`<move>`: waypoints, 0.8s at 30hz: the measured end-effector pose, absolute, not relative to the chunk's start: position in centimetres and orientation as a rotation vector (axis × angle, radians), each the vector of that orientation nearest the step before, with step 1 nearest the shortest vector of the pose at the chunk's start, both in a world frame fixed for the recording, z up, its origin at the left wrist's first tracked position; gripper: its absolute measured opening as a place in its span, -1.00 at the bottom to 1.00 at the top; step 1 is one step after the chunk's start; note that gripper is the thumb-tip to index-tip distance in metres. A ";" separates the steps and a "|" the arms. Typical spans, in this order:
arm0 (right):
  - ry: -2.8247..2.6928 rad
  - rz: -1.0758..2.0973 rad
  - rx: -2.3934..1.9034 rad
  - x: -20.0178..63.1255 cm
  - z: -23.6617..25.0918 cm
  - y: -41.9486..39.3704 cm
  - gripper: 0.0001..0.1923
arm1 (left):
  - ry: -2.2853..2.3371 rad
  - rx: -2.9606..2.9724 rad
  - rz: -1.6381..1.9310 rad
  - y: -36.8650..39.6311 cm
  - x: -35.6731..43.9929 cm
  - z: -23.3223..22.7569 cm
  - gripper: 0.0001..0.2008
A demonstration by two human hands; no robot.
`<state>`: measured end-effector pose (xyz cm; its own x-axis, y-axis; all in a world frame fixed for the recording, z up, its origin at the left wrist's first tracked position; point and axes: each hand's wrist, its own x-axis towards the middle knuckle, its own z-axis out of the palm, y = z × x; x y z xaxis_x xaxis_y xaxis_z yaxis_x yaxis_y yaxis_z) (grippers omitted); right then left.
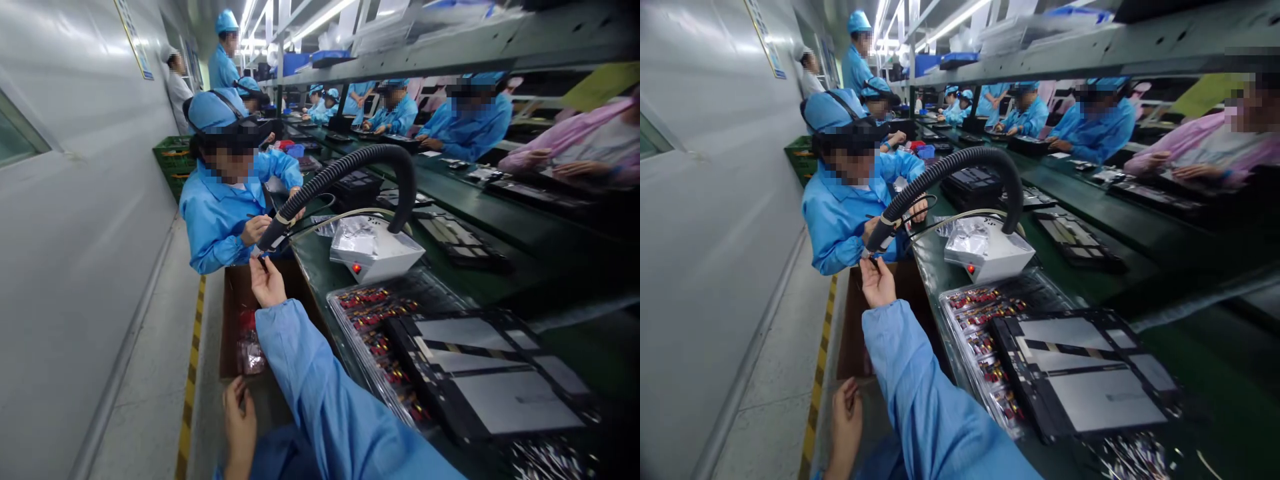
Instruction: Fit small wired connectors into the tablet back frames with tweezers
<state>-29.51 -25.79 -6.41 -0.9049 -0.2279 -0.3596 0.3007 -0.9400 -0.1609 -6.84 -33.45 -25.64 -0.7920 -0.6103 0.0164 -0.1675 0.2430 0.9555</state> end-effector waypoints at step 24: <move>1.392 -2.724 0.388 -6.4 7.0 -6.9 -0.72 | -1.825 -0.436 -2.255 -17.5 -9.7 -7.4 -0.69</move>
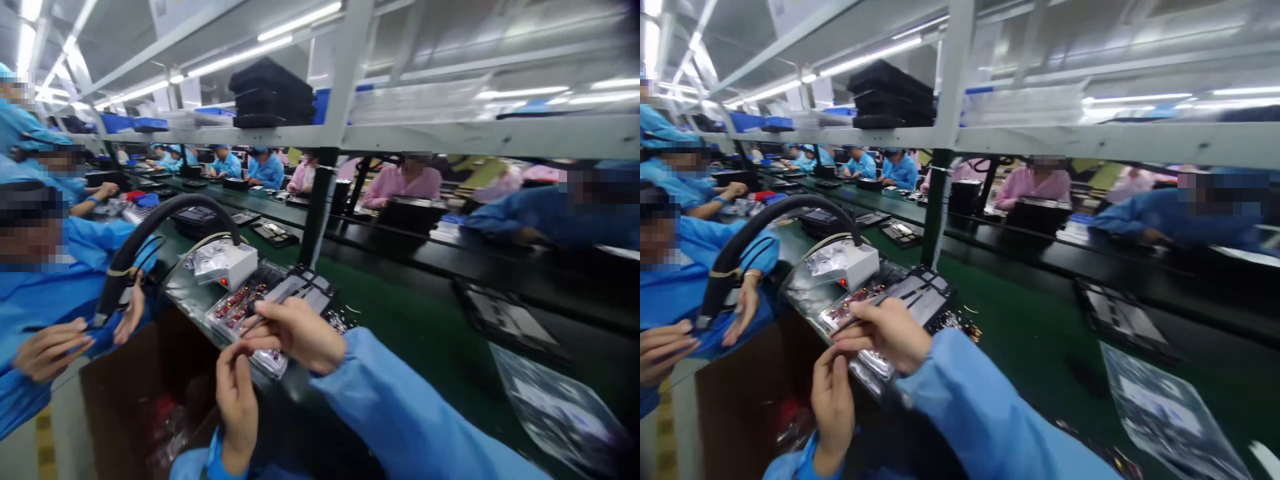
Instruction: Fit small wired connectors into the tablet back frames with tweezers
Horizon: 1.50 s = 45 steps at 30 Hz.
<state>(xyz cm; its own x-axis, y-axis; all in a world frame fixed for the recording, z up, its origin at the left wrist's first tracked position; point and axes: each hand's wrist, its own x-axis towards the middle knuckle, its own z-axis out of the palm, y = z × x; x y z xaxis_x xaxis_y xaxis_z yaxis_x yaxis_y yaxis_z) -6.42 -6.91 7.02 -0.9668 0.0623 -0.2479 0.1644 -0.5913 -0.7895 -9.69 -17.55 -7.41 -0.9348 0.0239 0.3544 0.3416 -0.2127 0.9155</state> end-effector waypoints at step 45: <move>1.401 -3.390 1.722 15.3 -2.6 0.5 -0.61 | -2.344 -1.743 -2.507 -4.7 4.6 -4.1 -0.87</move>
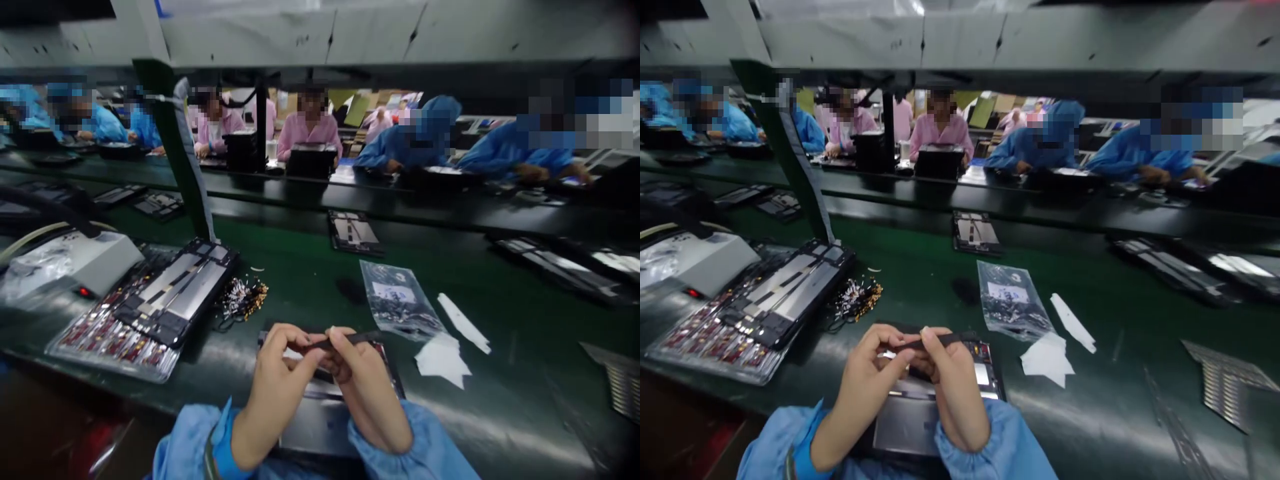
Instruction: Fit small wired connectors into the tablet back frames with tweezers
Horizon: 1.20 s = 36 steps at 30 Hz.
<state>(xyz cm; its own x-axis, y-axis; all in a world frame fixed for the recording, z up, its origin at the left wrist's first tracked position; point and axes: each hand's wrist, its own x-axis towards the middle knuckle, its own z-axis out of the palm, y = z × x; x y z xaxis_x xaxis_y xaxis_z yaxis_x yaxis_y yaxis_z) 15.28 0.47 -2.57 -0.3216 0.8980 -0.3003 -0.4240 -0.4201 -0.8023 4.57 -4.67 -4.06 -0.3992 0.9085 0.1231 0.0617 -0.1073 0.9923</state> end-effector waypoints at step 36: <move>-1.420 1.376 -1.239 19.1 -6.8 5.8 -0.59 | 1.756 2.208 0.431 -1.4 3.3 -5.7 -0.68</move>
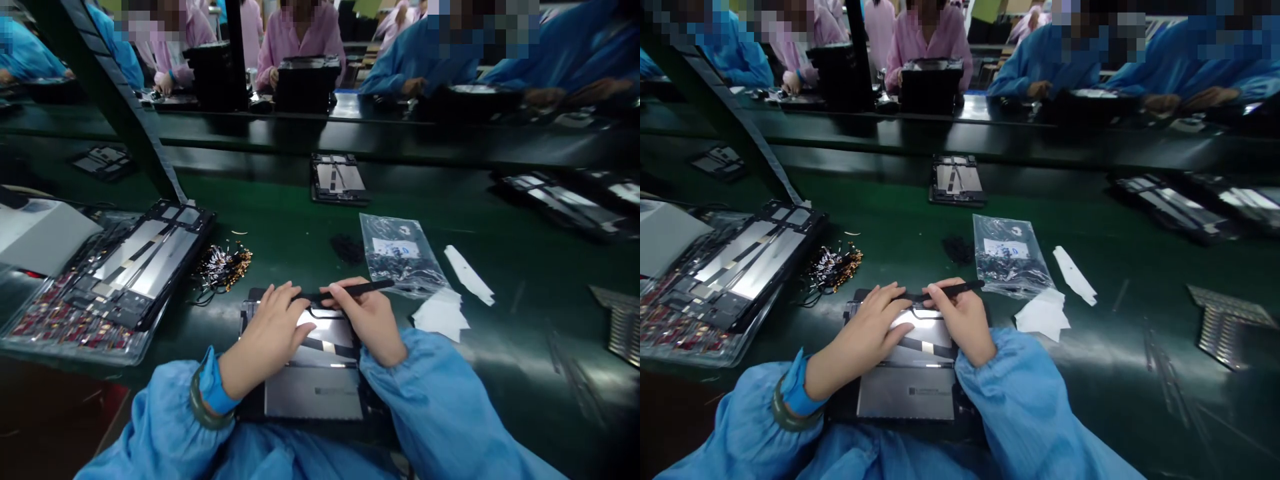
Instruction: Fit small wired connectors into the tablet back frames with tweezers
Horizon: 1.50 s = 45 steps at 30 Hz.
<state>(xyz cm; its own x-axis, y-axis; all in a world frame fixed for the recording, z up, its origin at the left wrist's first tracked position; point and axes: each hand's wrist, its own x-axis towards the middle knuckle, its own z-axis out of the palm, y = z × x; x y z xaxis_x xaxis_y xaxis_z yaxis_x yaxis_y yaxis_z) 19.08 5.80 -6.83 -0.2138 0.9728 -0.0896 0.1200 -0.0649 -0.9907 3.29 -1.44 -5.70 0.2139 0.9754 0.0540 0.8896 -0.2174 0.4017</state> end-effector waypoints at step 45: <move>-1.284 0.885 -1.592 29.0 -7.4 2.3 -0.59 | 1.943 2.658 0.069 -1.4 4.5 -6.6 -0.56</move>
